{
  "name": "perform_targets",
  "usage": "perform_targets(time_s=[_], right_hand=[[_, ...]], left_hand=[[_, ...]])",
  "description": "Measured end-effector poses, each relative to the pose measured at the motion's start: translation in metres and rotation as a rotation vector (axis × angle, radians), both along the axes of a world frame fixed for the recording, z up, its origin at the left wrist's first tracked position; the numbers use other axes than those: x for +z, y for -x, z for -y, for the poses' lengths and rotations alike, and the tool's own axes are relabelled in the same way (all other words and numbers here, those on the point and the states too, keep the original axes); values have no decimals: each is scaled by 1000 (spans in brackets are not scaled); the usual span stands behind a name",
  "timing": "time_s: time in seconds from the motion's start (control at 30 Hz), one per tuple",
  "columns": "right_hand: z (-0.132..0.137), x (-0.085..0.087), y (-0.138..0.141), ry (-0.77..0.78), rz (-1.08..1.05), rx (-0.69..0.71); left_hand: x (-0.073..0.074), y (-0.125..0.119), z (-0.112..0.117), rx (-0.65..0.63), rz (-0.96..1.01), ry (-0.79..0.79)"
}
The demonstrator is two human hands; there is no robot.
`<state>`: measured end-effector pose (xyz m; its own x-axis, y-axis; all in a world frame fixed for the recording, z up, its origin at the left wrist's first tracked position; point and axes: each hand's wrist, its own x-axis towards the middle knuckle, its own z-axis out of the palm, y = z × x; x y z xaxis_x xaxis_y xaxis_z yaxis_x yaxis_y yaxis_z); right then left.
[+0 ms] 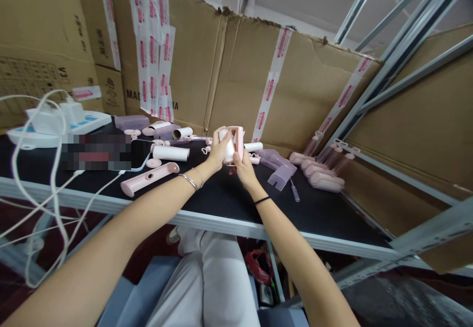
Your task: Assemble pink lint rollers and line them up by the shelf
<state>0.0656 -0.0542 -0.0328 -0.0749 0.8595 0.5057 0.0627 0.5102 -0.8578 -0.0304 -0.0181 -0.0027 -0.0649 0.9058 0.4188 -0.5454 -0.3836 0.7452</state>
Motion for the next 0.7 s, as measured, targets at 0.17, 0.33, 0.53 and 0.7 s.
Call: perform_targets(time_s=[0.17, 0.33, 0.53, 0.7], right_hand=[[1, 0, -1, 5, 42, -87], [4, 8, -6, -169, 27, -331], [8, 17, -18, -401, 81, -370], [9, 21, -28, -414, 228, -277]], left_hand=[[-2, 1, 2, 82, -116, -122], [-4, 0, 10, 146, -468, -360], [-13, -4, 12, 148, -626, -428], [-14, 0, 14, 216, -750, -407]])
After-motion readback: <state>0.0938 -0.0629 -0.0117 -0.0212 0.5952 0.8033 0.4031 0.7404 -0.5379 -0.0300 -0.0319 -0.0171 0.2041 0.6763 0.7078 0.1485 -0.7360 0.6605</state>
